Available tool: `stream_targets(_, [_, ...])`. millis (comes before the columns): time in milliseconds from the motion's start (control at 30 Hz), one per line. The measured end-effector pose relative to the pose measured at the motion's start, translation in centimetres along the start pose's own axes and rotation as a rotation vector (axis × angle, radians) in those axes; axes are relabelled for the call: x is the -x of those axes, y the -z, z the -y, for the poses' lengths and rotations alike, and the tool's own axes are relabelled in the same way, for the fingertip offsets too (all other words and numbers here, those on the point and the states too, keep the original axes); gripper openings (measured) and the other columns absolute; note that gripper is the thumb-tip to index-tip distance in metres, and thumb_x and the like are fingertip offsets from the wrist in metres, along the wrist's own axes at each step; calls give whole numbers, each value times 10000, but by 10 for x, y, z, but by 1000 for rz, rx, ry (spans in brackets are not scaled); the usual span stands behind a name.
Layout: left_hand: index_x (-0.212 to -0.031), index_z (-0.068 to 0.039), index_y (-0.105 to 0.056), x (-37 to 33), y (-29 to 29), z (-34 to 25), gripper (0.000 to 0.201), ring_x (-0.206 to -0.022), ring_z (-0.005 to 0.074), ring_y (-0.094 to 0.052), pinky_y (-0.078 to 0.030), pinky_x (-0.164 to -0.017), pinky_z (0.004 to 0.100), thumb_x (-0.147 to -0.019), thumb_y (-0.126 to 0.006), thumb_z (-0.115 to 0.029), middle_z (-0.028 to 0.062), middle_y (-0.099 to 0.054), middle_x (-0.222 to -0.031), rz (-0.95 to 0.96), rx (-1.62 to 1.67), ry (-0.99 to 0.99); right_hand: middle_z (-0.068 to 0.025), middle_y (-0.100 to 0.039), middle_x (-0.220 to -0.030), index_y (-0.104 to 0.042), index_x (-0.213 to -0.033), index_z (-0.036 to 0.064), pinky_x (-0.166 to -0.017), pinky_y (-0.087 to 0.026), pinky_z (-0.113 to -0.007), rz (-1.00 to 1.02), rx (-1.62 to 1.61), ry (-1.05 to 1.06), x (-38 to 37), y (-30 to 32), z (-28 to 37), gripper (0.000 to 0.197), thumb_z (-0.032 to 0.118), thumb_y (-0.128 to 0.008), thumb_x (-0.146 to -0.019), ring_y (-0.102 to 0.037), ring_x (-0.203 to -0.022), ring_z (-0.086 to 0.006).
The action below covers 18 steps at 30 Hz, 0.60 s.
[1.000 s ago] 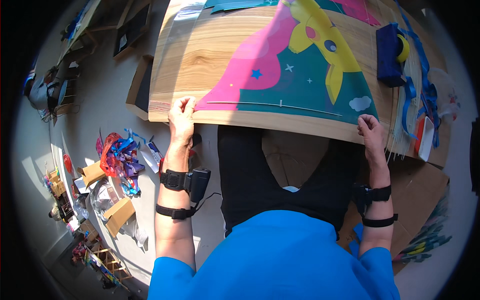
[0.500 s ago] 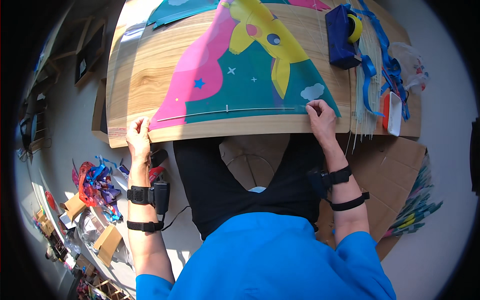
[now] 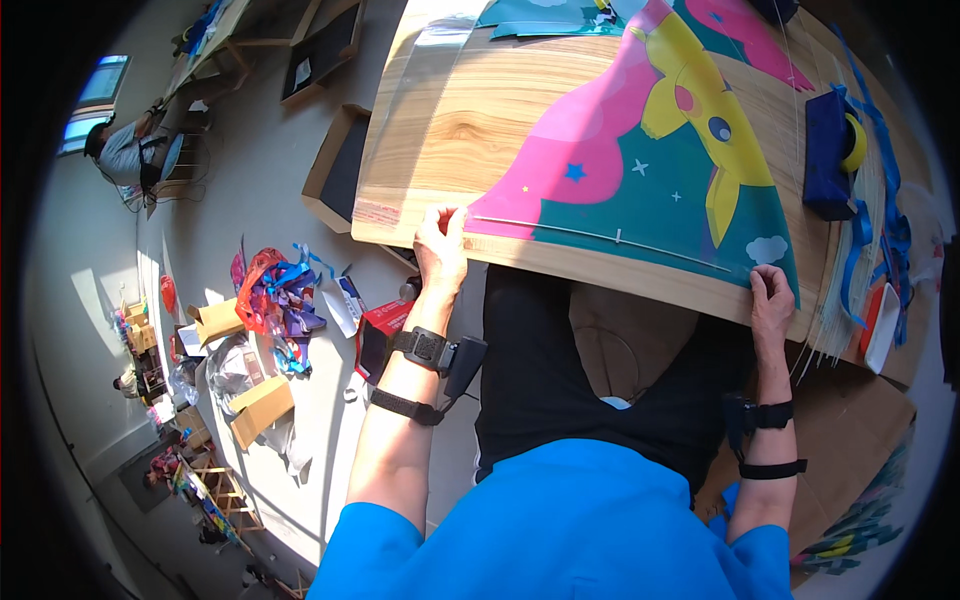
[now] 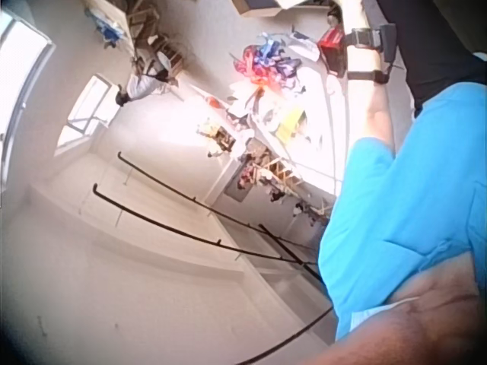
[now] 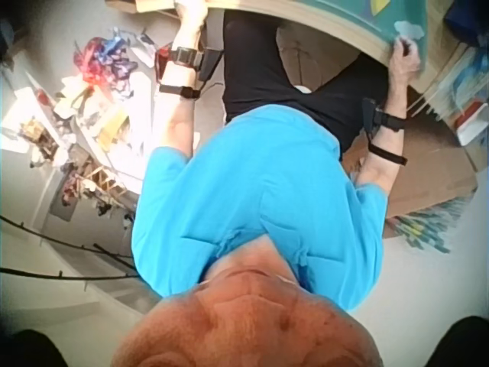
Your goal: Assembling a kite by attaching support rods and tape to a plastic sheet.
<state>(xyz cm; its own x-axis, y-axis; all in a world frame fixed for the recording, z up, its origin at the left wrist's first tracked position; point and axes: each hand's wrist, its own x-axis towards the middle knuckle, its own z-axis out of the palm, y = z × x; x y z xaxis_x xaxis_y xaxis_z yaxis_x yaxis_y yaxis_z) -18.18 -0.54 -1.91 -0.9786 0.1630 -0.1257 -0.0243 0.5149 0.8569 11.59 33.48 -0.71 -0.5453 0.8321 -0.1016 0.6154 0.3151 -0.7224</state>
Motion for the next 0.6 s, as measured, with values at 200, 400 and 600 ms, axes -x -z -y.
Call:
stream_targets(200, [-907,-28,-598,2,-3,-2,117,-717,124,-576,-482,-697,274,-882,-639,-135,45,-623,-794,-23,-47,-48,-44,-615,-802,-614,-921,10,-728,-454,-269,-2,-11,42,-3,-2,-8,99,101,-612,-883,-561,-769,-121])
stream_targets(400, [-902,-22,-588,2,-5,6,116,-740,158,-569,-474,-705,300,-884,-623,-132,70,-608,-806,-50,-62,-137,-46,-613,-793,-615,-918,10,-724,-455,-276,5,4,47,-3,-3,-4,102,106,-606,-886,-564,-768,-125])
stream_targets(600, [-908,-24,-591,0,-4,4,117,-757,190,-557,-467,-714,317,-886,-612,-138,86,-591,-844,-40,-100,-139,-47,-621,-806,-616,-919,11,-731,-456,-279,7,38,38,-4,-2,-7,105,110,-607,-887,-567,-776,-126])
